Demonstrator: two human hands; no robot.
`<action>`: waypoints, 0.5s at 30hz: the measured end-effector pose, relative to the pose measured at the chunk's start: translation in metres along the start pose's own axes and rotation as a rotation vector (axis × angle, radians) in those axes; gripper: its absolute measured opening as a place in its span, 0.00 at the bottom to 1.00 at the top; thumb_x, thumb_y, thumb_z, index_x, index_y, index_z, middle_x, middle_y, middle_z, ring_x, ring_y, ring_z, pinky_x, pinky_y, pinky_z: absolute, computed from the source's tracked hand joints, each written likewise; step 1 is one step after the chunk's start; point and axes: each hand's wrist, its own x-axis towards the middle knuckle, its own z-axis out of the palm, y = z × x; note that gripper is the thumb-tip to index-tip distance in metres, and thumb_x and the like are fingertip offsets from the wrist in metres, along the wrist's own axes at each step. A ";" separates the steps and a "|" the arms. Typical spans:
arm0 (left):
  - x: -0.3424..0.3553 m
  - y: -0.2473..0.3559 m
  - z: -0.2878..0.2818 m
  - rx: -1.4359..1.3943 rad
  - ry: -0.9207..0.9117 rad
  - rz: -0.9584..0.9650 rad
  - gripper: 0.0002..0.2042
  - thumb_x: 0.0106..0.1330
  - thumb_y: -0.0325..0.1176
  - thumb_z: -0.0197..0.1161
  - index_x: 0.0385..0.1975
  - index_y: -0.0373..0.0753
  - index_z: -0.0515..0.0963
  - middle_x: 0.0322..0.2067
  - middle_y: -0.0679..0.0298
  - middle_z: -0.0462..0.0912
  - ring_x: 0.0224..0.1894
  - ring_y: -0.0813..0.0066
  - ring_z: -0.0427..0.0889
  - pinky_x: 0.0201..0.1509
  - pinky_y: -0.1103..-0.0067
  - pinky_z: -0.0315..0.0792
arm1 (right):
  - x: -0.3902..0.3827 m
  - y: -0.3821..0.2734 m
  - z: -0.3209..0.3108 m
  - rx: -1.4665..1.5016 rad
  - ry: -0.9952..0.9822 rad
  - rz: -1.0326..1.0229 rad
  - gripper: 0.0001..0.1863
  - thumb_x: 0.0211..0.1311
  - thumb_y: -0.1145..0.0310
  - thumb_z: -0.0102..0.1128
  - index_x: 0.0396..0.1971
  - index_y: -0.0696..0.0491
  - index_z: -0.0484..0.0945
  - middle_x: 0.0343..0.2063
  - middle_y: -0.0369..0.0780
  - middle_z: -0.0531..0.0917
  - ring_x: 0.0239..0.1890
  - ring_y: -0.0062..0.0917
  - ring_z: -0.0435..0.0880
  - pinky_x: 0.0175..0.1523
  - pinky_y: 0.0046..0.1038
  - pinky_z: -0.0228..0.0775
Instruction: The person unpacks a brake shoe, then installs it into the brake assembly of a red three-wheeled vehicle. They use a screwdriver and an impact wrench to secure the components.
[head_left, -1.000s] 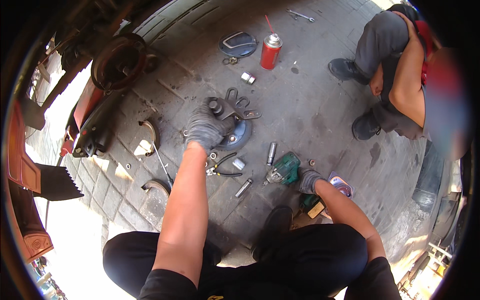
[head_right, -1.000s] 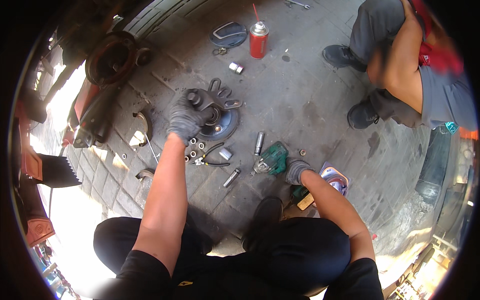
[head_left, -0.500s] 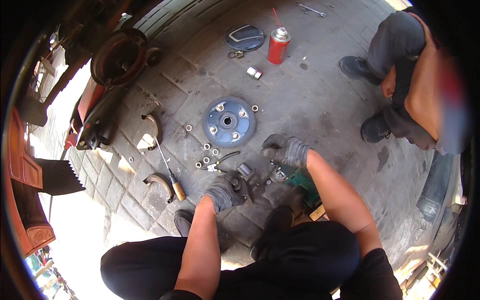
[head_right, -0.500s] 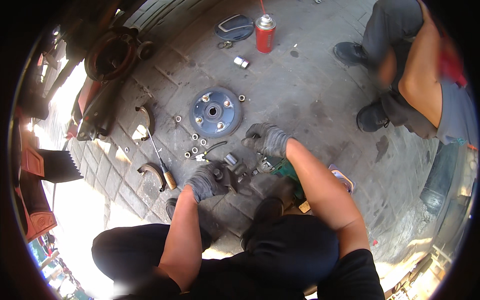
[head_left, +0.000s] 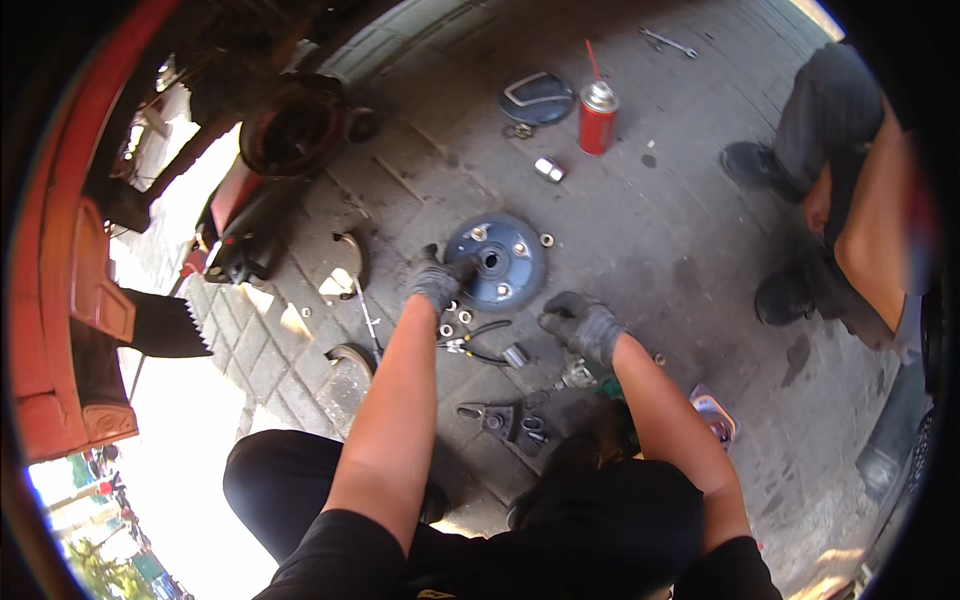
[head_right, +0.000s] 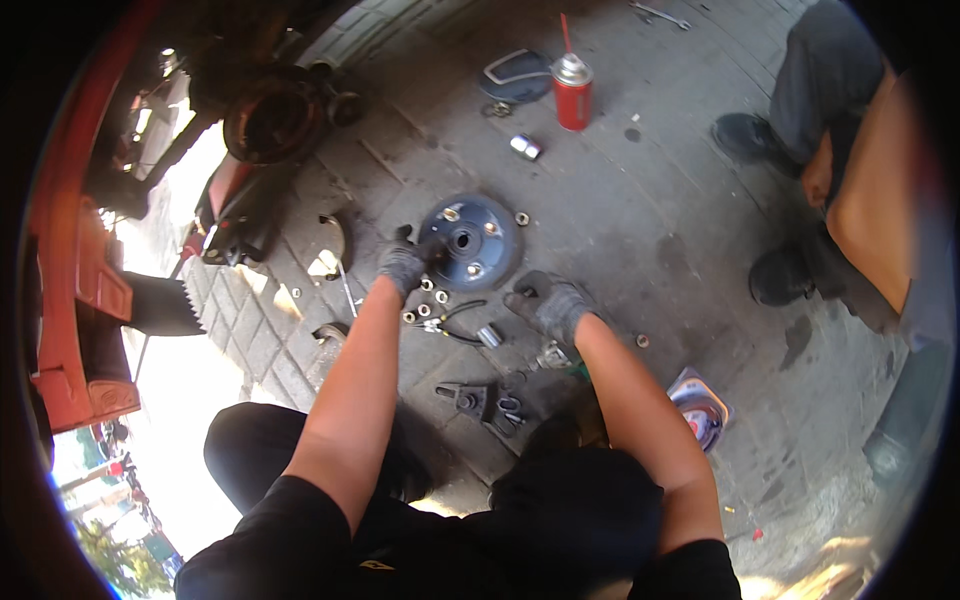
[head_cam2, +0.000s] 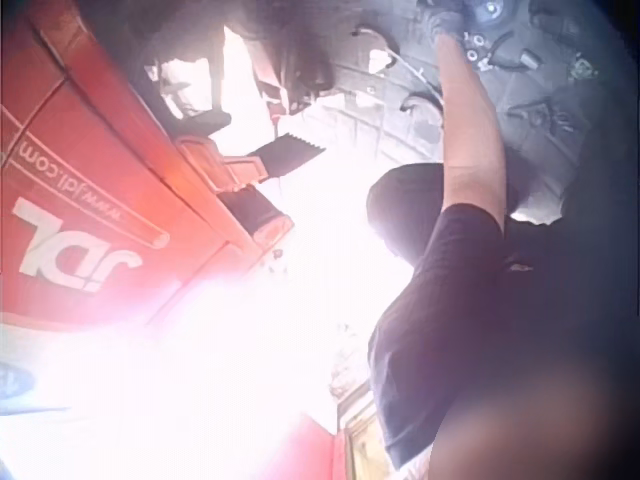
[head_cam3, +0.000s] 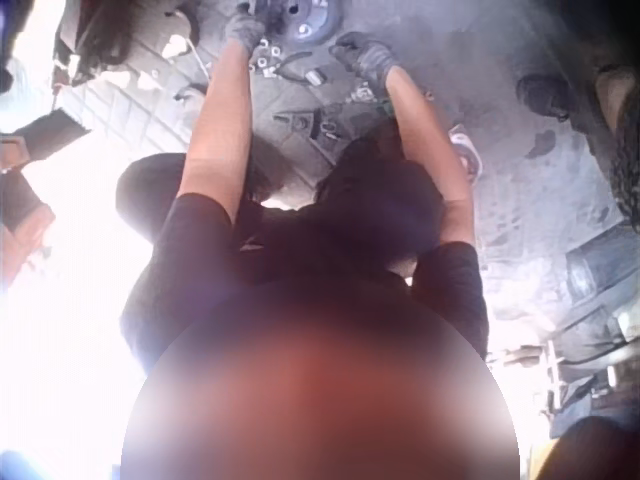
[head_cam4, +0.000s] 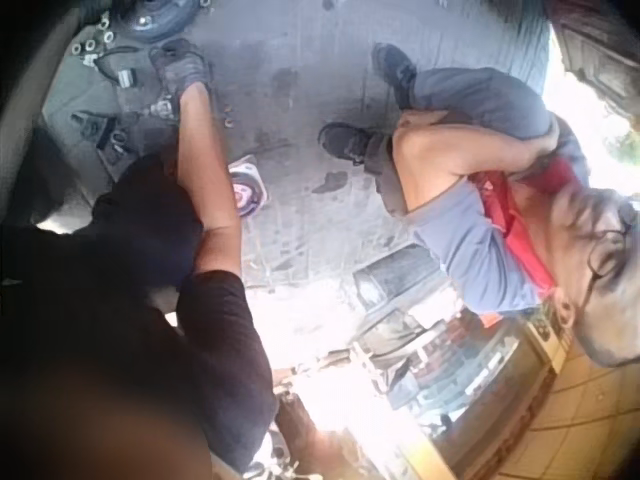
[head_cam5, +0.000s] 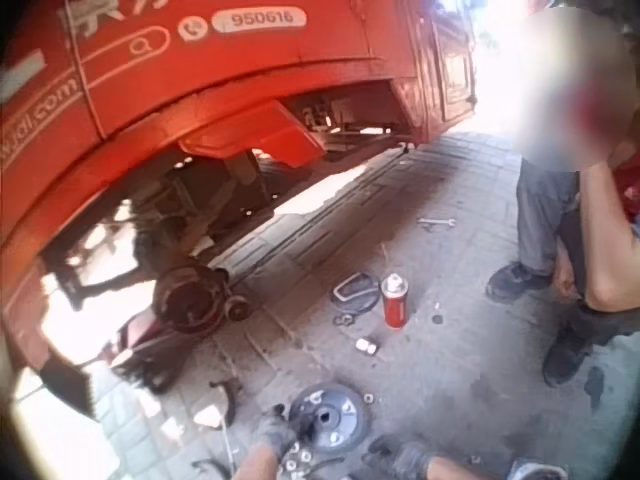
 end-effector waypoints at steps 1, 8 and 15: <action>0.002 -0.003 0.004 0.079 0.069 -0.015 0.40 0.51 0.46 0.72 0.61 0.30 0.63 0.46 0.47 0.80 0.44 0.60 0.83 0.46 0.69 0.77 | -0.003 0.003 0.001 0.049 0.003 0.014 0.26 0.56 0.51 0.62 0.46 0.56 0.79 0.42 0.48 0.83 0.46 0.37 0.82 0.53 0.33 0.72; 0.001 -0.008 0.003 -0.220 -0.116 -0.137 0.32 0.53 0.38 0.73 0.56 0.33 0.69 0.43 0.51 0.81 0.37 0.61 0.83 0.29 0.67 0.80 | -0.015 0.024 0.002 0.112 -0.100 0.117 0.26 0.56 0.54 0.65 0.49 0.58 0.77 0.40 0.48 0.82 0.39 0.32 0.83 0.45 0.32 0.75; -0.031 -0.017 0.007 -0.502 -0.117 0.040 0.43 0.45 0.28 0.77 0.62 0.27 0.59 0.46 0.46 0.79 0.42 0.60 0.83 0.42 0.71 0.81 | -0.027 -0.032 -0.001 0.279 0.060 0.227 0.38 0.55 0.53 0.68 0.61 0.56 0.64 0.40 0.46 0.81 0.37 0.30 0.82 0.36 0.33 0.78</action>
